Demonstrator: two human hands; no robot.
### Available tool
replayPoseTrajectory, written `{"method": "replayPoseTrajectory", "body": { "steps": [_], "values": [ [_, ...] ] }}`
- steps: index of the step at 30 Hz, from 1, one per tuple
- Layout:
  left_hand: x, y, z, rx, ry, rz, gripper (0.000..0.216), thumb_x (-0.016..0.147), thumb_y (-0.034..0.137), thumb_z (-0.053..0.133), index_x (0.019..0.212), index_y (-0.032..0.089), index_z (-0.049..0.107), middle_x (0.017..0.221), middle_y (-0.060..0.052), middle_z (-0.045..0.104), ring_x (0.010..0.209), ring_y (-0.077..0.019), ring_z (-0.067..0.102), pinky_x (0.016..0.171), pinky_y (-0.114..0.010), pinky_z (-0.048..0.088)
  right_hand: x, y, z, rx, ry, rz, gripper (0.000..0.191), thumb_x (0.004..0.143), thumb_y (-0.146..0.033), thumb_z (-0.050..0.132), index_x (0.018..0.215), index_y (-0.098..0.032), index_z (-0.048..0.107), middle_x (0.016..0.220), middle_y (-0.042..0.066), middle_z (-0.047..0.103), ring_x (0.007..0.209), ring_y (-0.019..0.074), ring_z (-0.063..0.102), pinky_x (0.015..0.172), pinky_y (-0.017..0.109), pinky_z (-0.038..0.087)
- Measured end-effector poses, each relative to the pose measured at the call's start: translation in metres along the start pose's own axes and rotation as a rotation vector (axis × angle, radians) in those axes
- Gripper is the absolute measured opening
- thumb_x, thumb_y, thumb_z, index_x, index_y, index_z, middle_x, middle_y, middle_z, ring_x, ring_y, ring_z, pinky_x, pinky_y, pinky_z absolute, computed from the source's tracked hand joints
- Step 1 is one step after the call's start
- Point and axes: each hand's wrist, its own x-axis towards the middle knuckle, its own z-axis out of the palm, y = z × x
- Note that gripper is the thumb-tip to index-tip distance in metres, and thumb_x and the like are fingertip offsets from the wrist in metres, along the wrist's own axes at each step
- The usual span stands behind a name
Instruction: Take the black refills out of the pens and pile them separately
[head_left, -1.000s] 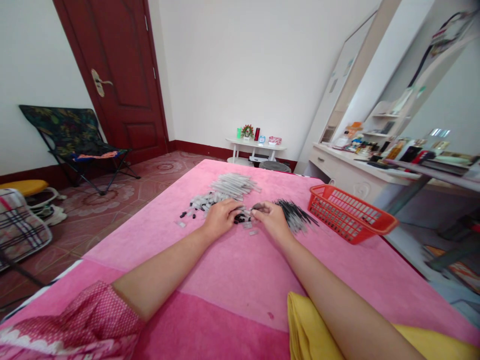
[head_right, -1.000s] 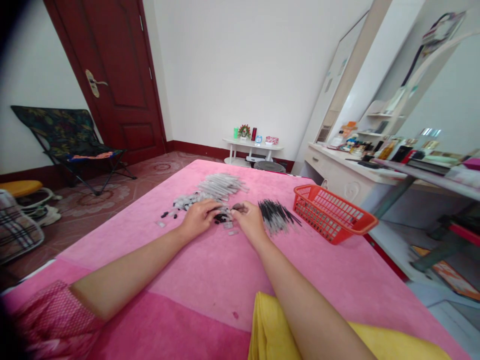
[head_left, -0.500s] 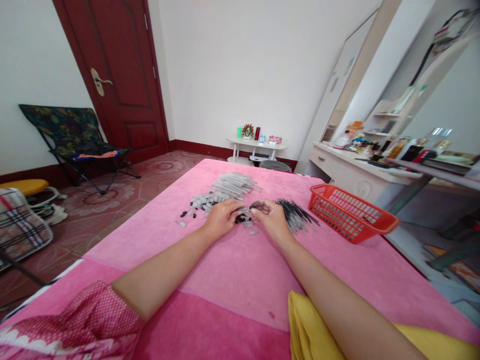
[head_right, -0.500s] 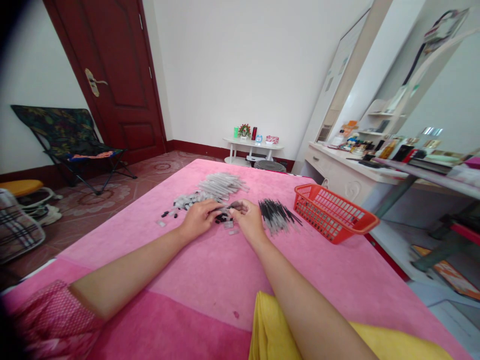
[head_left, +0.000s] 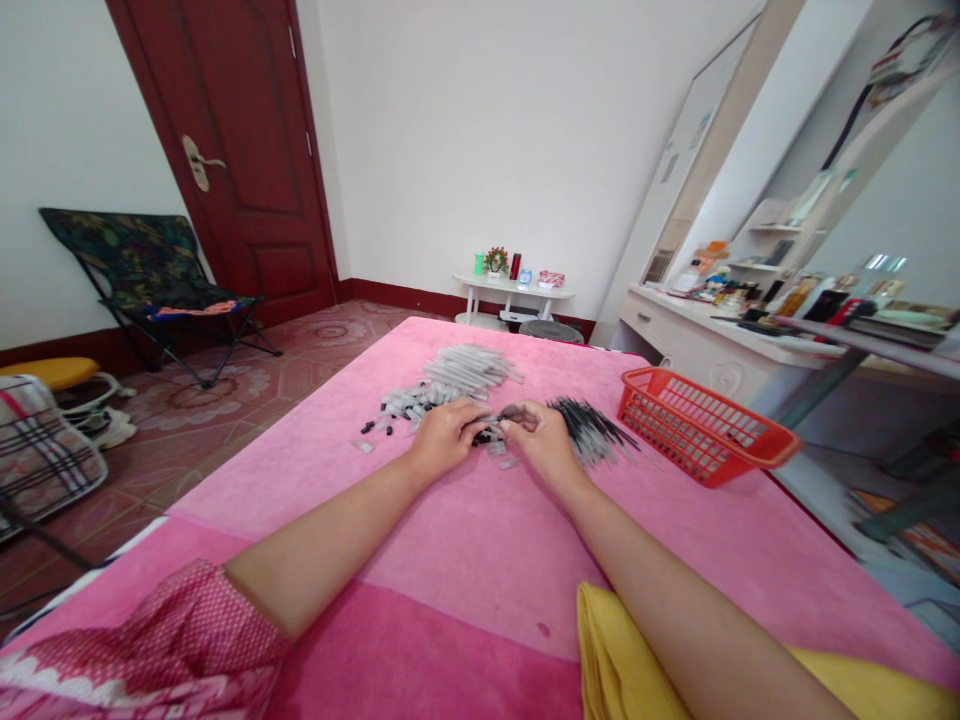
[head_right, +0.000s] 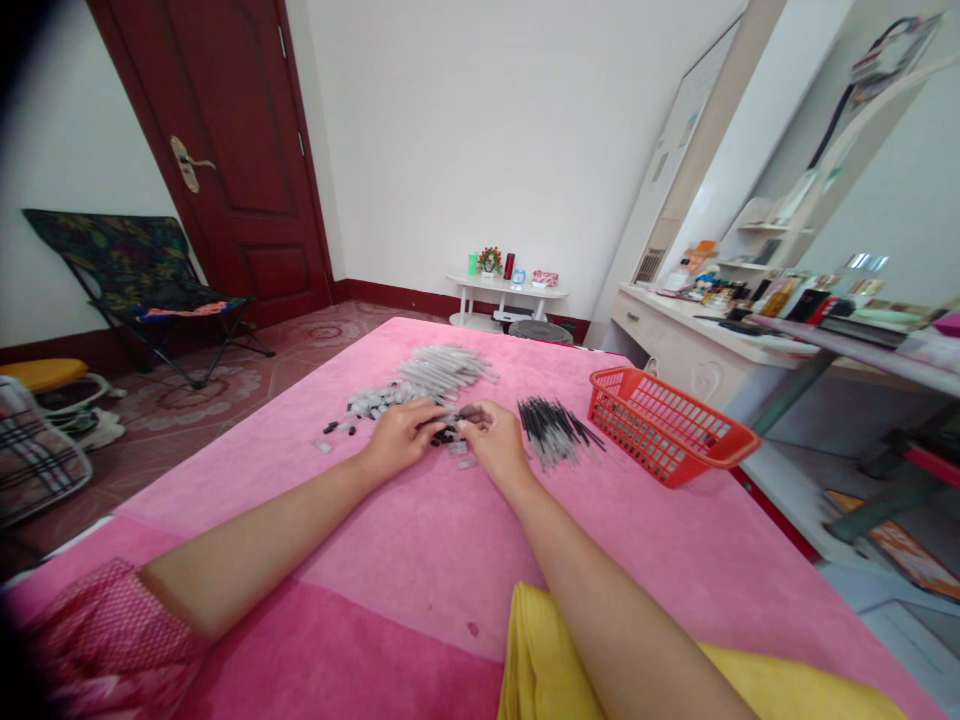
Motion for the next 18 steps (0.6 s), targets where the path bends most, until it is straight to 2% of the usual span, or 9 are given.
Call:
{"method": "replayPoseTrajectory", "body": {
  "steps": [12, 16, 18],
  "values": [
    [-0.0031, -0.0017, 0.0040, 0.073, -0.014, 0.020, 0.024, 0.085, 0.021, 0.050, 0.102, 0.021, 0.067, 0.085, -0.006, 0.065, 0.080, -0.0166, 0.060, 0.070, -0.026, 0.044, -0.0036, -0.0019, 0.0009, -0.108, 0.020, -0.001, 0.013, 0.069, -0.029, 0.058, 0.067, -0.016, 0.059, 0.061, 0.002, 0.063, 0.055, 0.0150, 0.056, 0.055, 0.026, 0.045],
    [-0.0028, 0.0012, 0.0042, 0.077, -0.027, 0.027, 0.024, 0.085, 0.021, 0.050, 0.101, 0.021, 0.067, 0.085, -0.006, 0.065, 0.079, -0.0163, 0.060, 0.070, -0.026, 0.044, -0.0048, -0.0006, -0.0021, -0.210, -0.047, 0.059, 0.034, 0.080, -0.041, 0.048, 0.056, -0.017, 0.053, 0.048, 0.000, 0.054, 0.044, 0.0134, 0.050, 0.046, 0.025, 0.040],
    [-0.0025, 0.0025, 0.0036, 0.076, -0.031, 0.026, 0.023, 0.085, 0.021, 0.050, 0.100, 0.022, 0.067, 0.084, -0.006, 0.065, 0.078, -0.0162, 0.060, 0.069, -0.026, 0.044, -0.0046, 0.0003, -0.0040, -0.248, -0.079, 0.069, 0.038, 0.083, -0.044, 0.044, 0.059, -0.017, 0.054, 0.049, 0.000, 0.054, 0.044, 0.0133, 0.050, 0.046, 0.024, 0.039]
  ]
}}
